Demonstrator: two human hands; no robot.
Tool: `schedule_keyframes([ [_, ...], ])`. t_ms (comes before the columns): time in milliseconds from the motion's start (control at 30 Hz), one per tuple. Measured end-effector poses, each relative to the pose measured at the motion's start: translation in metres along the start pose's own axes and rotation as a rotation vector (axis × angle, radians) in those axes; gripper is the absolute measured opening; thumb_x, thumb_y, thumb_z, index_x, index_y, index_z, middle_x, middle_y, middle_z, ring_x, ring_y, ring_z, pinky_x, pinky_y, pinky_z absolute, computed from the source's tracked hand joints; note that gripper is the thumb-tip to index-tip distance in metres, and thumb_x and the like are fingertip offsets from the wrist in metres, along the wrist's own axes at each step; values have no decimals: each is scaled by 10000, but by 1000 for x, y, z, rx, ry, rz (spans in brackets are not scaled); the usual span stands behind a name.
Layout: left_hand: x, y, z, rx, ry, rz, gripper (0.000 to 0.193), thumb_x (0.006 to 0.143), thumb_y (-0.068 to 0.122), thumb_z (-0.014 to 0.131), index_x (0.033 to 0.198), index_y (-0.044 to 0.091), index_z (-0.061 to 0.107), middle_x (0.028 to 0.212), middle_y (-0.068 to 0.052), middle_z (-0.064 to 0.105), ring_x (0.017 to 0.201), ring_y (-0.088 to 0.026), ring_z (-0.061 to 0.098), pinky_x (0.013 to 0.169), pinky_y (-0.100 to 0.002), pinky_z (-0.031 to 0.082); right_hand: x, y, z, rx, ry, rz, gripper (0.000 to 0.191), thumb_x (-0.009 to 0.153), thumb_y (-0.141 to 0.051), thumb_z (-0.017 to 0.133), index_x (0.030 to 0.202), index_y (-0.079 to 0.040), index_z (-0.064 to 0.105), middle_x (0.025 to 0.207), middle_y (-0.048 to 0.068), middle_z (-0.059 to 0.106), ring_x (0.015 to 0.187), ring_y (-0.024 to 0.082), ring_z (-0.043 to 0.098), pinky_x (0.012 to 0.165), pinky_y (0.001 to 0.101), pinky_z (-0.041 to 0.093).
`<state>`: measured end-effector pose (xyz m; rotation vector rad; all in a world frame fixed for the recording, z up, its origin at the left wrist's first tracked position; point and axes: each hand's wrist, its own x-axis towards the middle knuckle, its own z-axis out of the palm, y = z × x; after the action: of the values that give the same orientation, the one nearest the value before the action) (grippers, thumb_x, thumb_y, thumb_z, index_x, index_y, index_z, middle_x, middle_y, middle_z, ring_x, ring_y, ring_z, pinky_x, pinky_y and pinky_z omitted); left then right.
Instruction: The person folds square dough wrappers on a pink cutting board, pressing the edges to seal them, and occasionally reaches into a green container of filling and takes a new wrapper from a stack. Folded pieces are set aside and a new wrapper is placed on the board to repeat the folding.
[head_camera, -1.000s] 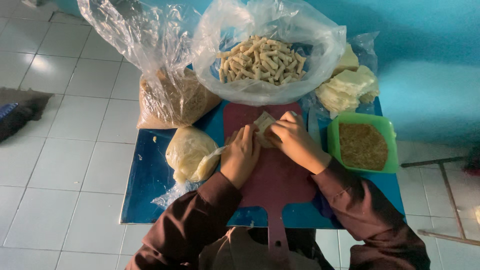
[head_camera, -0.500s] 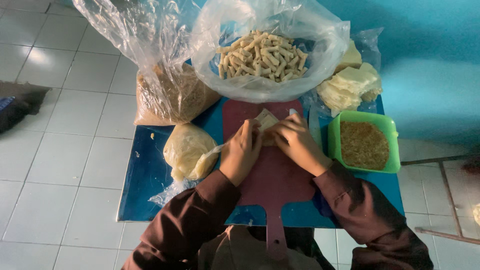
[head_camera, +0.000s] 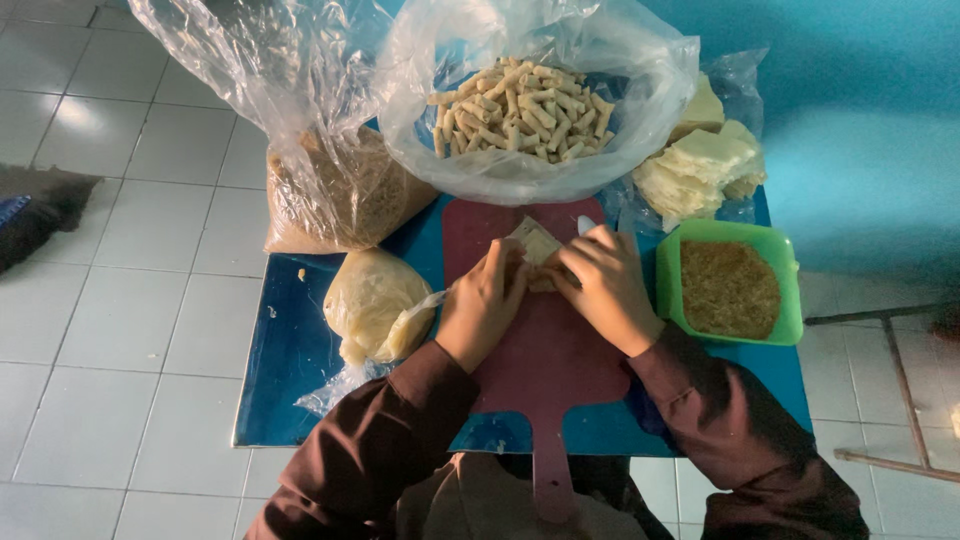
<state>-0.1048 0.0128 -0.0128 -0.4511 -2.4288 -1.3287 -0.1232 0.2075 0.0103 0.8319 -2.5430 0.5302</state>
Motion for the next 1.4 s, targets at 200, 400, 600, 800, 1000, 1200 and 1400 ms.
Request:
schedule_keyframes([
  [200, -1, 6, -5, 154, -65, 65, 146, 990, 188, 662, 1101, 107, 617, 1033, -85, 736, 900, -302, 729, 692, -408, 586, -17, 1, -9, 34, -37, 240, 185, 854, -139, 787, 951, -42, 663, 968, 120, 660, 929, 349, 645, 747, 438, 518],
  [400, -2, 4, -3, 285, -37, 158, 281, 891, 149, 696, 1135, 47, 602, 1041, -135, 644, 952, -322, 655, 766, -431, 560, -21, 4, -2, 64, -98, 288, 237, 831, -135, 786, 963, -30, 619, 952, 118, 653, 940, 344, 650, 773, 453, 521],
  [600, -5, -2, 0, 278, -41, 129, 254, 935, 153, 709, 1136, 53, 591, 1034, -116, 632, 955, -317, 645, 794, -436, 550, -17, 7, -5, 184, -144, 321, 172, 826, -92, 762, 919, -36, 629, 950, 122, 654, 949, 340, 647, 775, 433, 520],
  [800, -4, 3, 0, 257, -41, 126, 295, 876, 190, 734, 1078, 43, 578, 992, -124, 647, 916, -324, 641, 788, -445, 537, -14, 2, -9, 253, -111, 282, 193, 832, -57, 756, 934, -15, 598, 935, 131, 656, 928, 340, 665, 772, 428, 518],
  [1000, -2, 6, -4, 266, -38, 133, 201, 946, 137, 696, 1098, 58, 591, 1006, -89, 668, 913, -299, 641, 822, -430, 535, -14, 0, -7, 278, -46, 203, 261, 825, 19, 732, 1023, -14, 566, 925, 134, 663, 875, 330, 676, 748, 425, 520],
  [1200, -4, 6, -2, 333, -19, 317, 223, 924, 102, 685, 1141, 92, 636, 984, -39, 684, 922, -271, 647, 818, -408, 507, -10, 4, -2, 488, -71, 370, 232, 882, 8, 714, 1048, -24, 555, 902, 105, 663, 802, 233, 694, 687, 350, 535],
  [1400, -3, 2, 2, 243, -27, 252, 205, 960, 194, 728, 1112, 95, 631, 1006, -43, 694, 953, -271, 659, 838, -415, 520, -6, 1, 5, 602, -38, 392, 206, 937, -36, 703, 1099, -39, 576, 930, 43, 685, 858, 129, 713, 743, 290, 565],
])
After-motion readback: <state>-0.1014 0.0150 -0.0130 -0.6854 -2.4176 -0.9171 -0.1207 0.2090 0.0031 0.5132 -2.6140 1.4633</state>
